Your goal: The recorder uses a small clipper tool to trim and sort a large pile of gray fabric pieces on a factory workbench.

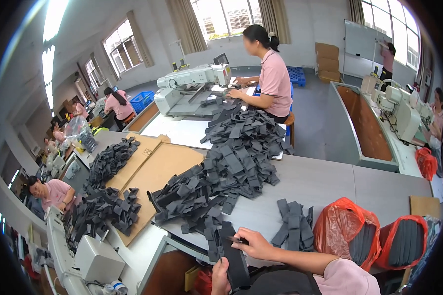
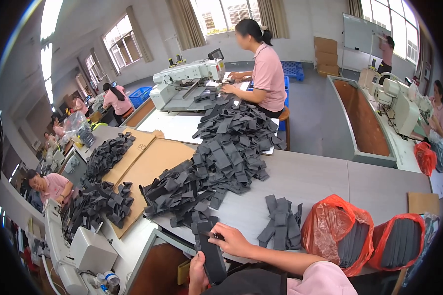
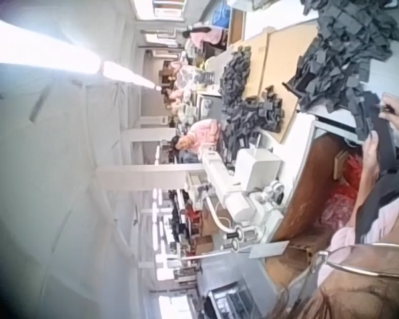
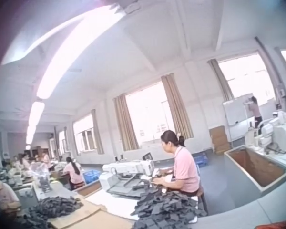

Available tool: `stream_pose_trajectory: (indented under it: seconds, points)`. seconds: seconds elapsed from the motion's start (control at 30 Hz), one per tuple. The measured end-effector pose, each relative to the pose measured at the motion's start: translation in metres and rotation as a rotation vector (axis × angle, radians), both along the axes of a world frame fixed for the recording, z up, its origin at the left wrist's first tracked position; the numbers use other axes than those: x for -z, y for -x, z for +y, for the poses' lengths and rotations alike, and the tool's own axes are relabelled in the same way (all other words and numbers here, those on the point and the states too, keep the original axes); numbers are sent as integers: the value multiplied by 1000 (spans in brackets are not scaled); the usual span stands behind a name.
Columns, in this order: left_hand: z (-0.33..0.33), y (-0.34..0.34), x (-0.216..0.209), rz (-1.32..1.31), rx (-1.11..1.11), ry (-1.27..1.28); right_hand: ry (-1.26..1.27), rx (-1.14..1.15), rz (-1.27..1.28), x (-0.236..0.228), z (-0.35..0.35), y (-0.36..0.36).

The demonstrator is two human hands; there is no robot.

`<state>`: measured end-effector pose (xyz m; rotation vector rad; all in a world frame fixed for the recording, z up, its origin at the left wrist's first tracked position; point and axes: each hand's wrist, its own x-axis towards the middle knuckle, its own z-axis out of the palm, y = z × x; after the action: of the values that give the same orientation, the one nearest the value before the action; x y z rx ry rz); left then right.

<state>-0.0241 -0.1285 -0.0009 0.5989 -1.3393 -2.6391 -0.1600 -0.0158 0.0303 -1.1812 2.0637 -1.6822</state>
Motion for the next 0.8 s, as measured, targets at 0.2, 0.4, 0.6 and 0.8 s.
stream_pose_trajectory:
  seconds: [0.2,0.4,0.6,0.8]
  points:
    - [2,4,-11,12,-84,-65,318,96,-320,-9,14,-19]
    - [-21,22,-4,191,-161,-521,-83,99,-24,-26,15,-15]
    - [-22,23,-27,141,-264,-373,-35,171,276,-26,8,-8]
    - [-18,13,-22,158,-219,-286,-42,70,360,-17,-4,-6]
